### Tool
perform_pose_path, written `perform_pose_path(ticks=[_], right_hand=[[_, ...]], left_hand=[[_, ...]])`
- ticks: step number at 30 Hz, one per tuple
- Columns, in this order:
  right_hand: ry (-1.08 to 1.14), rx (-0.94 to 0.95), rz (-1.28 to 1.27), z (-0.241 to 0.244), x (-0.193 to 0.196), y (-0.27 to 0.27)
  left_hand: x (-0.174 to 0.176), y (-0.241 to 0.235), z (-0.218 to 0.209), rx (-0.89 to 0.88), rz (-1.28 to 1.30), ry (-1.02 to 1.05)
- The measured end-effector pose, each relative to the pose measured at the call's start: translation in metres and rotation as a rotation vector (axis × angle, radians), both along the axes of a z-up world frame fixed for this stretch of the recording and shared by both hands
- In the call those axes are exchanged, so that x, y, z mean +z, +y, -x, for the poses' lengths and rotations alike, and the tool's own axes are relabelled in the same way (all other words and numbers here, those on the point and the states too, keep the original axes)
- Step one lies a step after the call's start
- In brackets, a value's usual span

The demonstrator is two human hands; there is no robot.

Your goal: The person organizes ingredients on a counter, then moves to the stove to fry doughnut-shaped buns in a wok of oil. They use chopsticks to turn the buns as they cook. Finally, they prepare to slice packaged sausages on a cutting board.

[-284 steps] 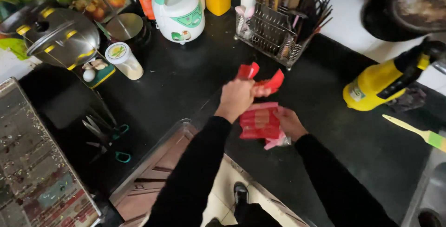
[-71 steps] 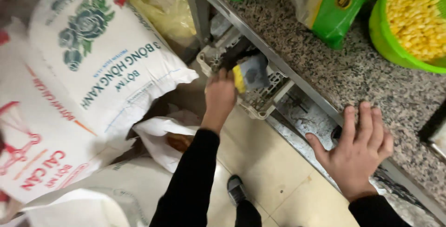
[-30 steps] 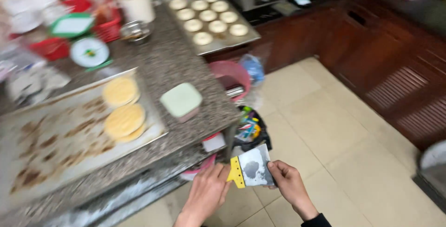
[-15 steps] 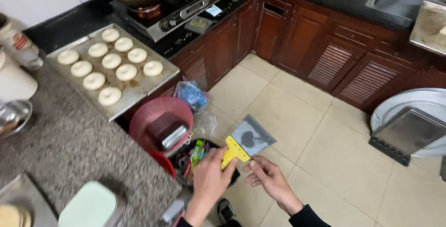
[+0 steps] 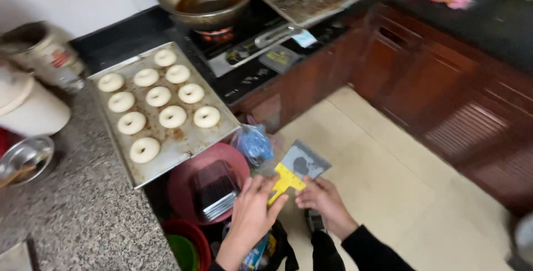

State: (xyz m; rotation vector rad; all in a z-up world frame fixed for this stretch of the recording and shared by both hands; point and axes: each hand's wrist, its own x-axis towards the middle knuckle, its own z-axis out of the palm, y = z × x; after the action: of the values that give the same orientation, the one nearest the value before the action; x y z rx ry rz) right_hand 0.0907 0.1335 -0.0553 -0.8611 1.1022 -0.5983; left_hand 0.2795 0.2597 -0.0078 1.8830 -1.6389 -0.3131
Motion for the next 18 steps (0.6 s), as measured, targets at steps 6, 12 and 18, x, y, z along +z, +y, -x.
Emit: perform_pose_path(ticks=[6, 12, 18], right_hand=[[-0.083, 0.078, -0.023, -0.071, -0.049, -0.201], [0.029, 0.175, -0.015, -0.18, -0.039, -0.348], [0.04, 0.185, -0.105, -0.278, -0.154, -0.456]], left_hand=[[-0.006, -0.068, -0.028, 0.287, 0.102, -0.2], [-0.068, -0.09, -0.018, 0.465, -0.028, -0.052], [-0.153, -0.081, 0.017, 0.644, -0.361, 0.13]])
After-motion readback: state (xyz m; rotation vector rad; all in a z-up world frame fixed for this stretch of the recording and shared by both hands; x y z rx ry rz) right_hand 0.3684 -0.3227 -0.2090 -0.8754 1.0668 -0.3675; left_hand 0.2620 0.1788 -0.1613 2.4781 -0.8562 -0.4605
